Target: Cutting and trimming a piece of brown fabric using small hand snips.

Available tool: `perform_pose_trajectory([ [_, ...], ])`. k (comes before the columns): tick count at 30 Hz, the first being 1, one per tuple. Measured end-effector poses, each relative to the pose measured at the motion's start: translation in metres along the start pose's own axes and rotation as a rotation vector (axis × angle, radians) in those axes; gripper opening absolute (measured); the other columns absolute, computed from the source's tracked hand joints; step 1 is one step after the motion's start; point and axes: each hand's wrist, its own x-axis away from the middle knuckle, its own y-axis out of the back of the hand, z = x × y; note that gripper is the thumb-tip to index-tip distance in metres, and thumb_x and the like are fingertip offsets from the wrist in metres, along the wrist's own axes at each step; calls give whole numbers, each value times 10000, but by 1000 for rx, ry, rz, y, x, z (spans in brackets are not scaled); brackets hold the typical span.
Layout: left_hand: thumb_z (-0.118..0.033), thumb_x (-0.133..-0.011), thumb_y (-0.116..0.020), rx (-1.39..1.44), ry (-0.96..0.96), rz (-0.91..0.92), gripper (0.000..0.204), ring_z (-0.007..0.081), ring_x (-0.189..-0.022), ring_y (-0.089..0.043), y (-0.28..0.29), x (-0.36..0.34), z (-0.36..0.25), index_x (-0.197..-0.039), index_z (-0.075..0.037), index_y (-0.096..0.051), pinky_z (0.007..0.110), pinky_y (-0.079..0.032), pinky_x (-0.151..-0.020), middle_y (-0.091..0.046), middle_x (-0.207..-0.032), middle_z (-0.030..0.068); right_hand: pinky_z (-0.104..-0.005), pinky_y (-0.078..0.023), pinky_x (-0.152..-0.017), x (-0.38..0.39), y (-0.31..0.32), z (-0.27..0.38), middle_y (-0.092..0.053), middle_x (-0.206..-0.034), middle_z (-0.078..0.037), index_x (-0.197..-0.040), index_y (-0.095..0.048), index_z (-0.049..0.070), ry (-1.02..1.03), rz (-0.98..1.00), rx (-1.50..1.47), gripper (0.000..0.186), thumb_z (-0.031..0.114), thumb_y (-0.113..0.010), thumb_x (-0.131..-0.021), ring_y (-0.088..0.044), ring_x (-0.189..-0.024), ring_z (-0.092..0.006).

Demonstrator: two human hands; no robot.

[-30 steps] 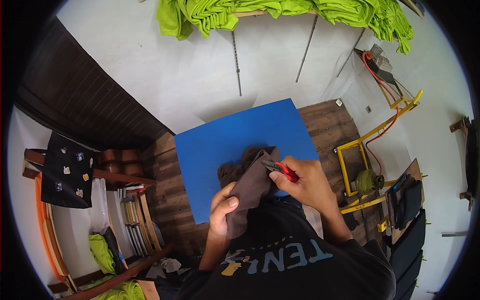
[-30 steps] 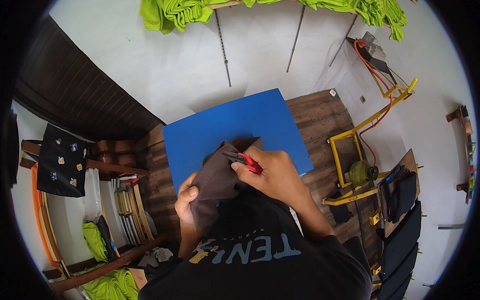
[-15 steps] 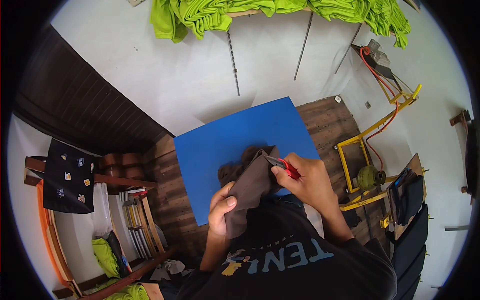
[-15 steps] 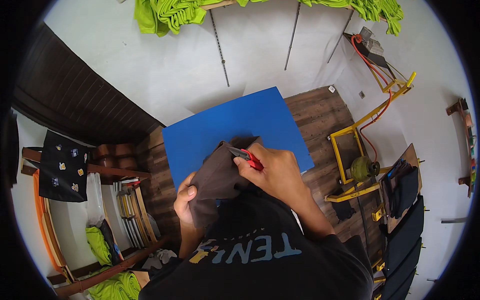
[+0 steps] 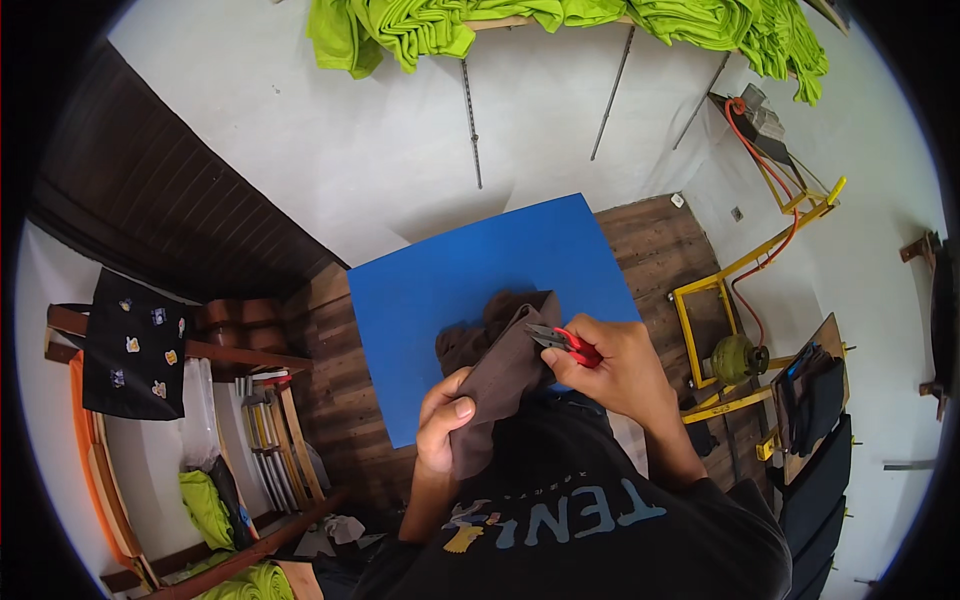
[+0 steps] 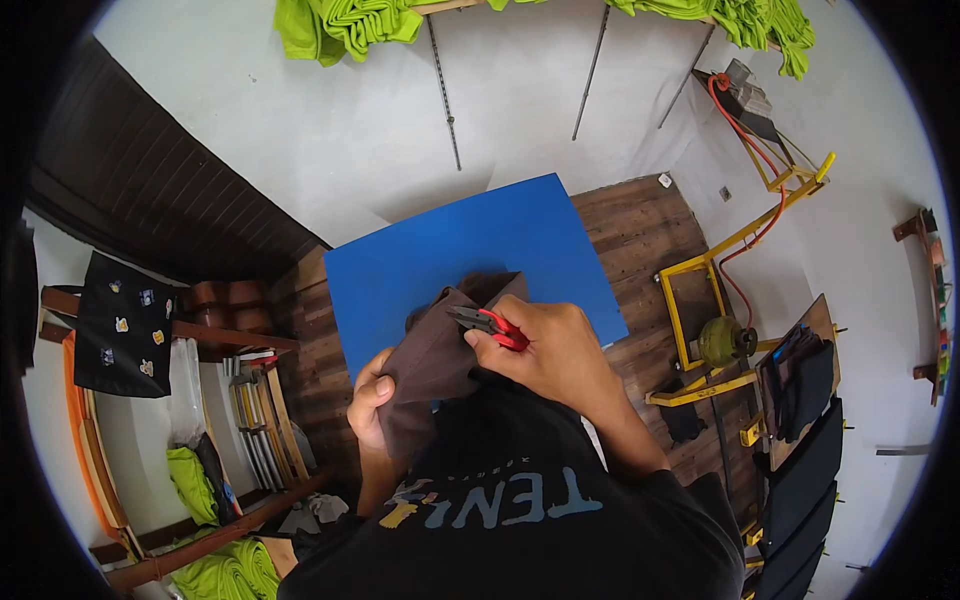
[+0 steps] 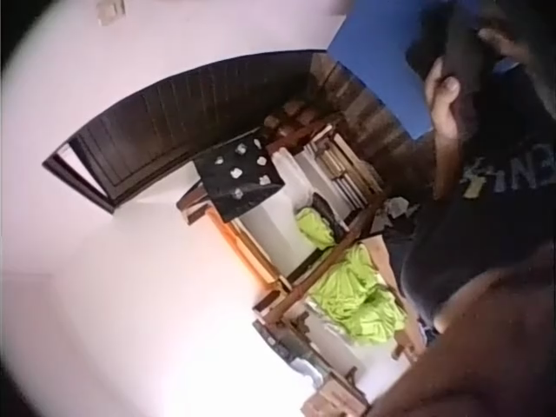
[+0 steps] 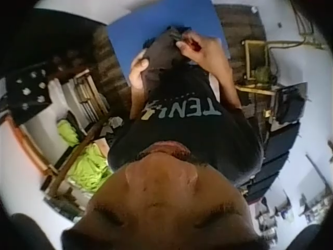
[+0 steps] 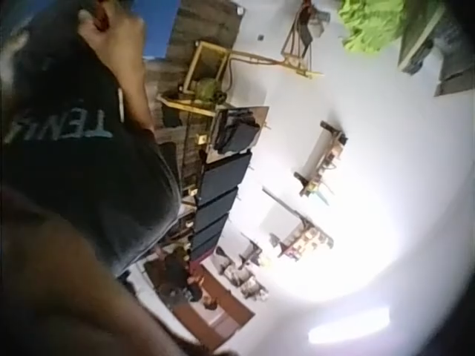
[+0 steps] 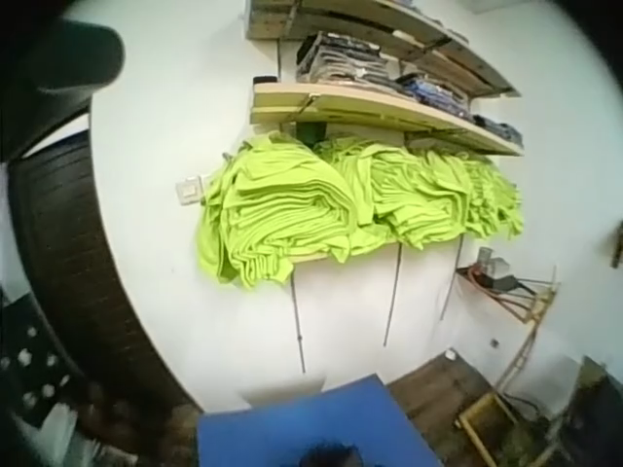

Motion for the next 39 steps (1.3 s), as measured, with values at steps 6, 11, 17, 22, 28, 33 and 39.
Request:
perform_pose_trajectory([
  [6,-304,-830,-627,-27,-24,-1,461,195,-799,-626,-3,0,0,-1050,98,-581,295,-485,-712,-662,-955,173,-308,-381,-488,-1,0,-1,-436,-548,-91,-762,-602,-2,0,16,9,271,211,-762,-810,-393,-493,-176],
  [11,-306,-827,-626,-30,-20,-3,450,192,-776,-620,-4,-1,1,-1032,92,-582,300,-483,-695,-660,-933,165,-313,-378,-486,0,0,-2,-430,-548,-94,-754,-598,0,10,17,27,275,215,-756,-820,-389,-492,-182],
  [17,-303,-823,-624,-22,-18,-4,464,205,-788,-626,-2,-1,4,-1049,99,-578,311,-492,-710,-662,-946,174,-310,-367,-476,2,0,-2,-427,-544,-95,-744,-587,3,13,-16,35,311,247,-752,-844,-383,-484,-175],
  [22,-299,-829,-609,27,-20,-32,473,203,-843,-616,-4,-3,3,-1081,100,-575,304,-474,-757,-651,-974,171,-318,-369,-475,1,3,-4,-441,-545,-99,-739,-580,3,-80,-12,-9,341,271,-745,-868,-400,-480,-191],
  [28,-312,-844,-591,38,-10,-45,422,134,-796,-558,-11,-8,2,-1046,60,-584,249,-409,-703,-621,-903,96,-334,-390,-491,3,-1,-9,-470,-564,-113,-767,-574,1,-71,-29,-44,350,289,-737,-881,-436,-493,-225],
  [33,-340,-865,-582,12,0,-15,484,119,-799,-562,-14,-16,11,-1132,63,-570,232,-413,-698,-623,-918,85,-312,-368,-498,-1,-12,-11,-441,-574,-76,-794,-573,14,-49,11,-31,329,286,-732,-888,-411,-526,-160],
  [39,-320,-888,-582,108,57,37,629,194,-976,-634,-15,-23,14,-1334,109,-469,290,-493,-870,-636,-1128,162,-377,-447,-500,-4,-18,-16,-569,-596,-159,-789,-567,16,11,10,25,319,268,-748,-864,-600,-531,-322],
])
